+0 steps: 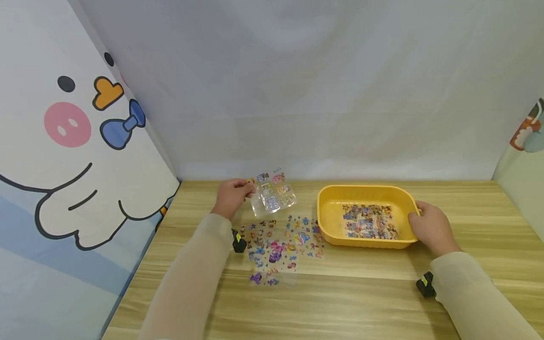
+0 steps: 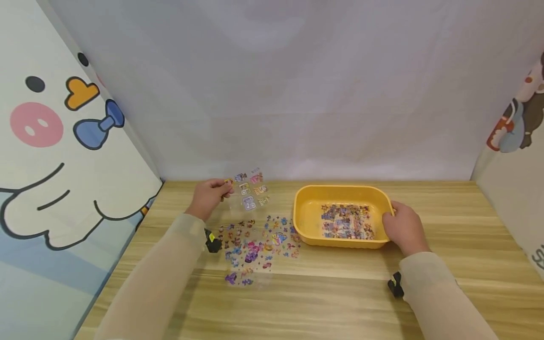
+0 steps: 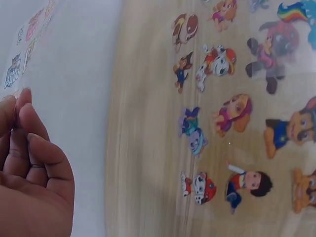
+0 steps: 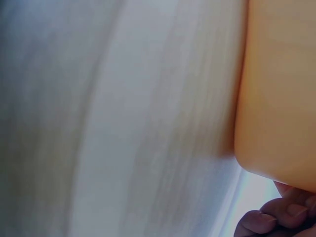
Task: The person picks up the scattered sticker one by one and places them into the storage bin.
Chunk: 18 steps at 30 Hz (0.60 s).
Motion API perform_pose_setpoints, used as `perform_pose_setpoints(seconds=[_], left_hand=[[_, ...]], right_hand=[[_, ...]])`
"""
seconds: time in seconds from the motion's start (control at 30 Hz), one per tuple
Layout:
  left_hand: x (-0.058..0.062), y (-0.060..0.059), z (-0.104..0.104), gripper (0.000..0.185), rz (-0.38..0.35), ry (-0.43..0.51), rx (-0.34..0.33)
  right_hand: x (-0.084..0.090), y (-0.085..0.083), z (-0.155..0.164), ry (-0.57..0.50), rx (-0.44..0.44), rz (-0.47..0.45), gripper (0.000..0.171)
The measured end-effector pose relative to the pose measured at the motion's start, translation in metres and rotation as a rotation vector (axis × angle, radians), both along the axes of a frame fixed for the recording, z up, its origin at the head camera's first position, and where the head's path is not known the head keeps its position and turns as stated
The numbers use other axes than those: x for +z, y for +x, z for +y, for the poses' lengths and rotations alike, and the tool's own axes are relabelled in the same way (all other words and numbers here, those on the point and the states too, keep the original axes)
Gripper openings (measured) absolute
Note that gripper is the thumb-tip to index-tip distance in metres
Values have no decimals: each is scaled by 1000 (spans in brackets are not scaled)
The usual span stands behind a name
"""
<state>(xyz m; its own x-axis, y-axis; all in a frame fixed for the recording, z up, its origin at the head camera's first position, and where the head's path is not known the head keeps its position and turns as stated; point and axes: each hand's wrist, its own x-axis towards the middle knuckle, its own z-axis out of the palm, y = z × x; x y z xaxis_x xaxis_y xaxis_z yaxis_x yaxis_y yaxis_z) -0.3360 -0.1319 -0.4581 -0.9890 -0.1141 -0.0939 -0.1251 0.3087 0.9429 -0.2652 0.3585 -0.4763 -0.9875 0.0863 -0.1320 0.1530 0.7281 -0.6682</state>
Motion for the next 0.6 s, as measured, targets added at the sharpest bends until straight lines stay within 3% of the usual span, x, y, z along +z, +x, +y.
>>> perform_pose_setpoints(seconds=[0.33,0.6], left_hand=[[-3,-2,13,30,-72,53,-61],[-1,-1,21,25,-94,32,-108]], right_hand=[[0,0,0,4,-6,-7,59],[0,-1,-1,-1,-14,-13,59]])
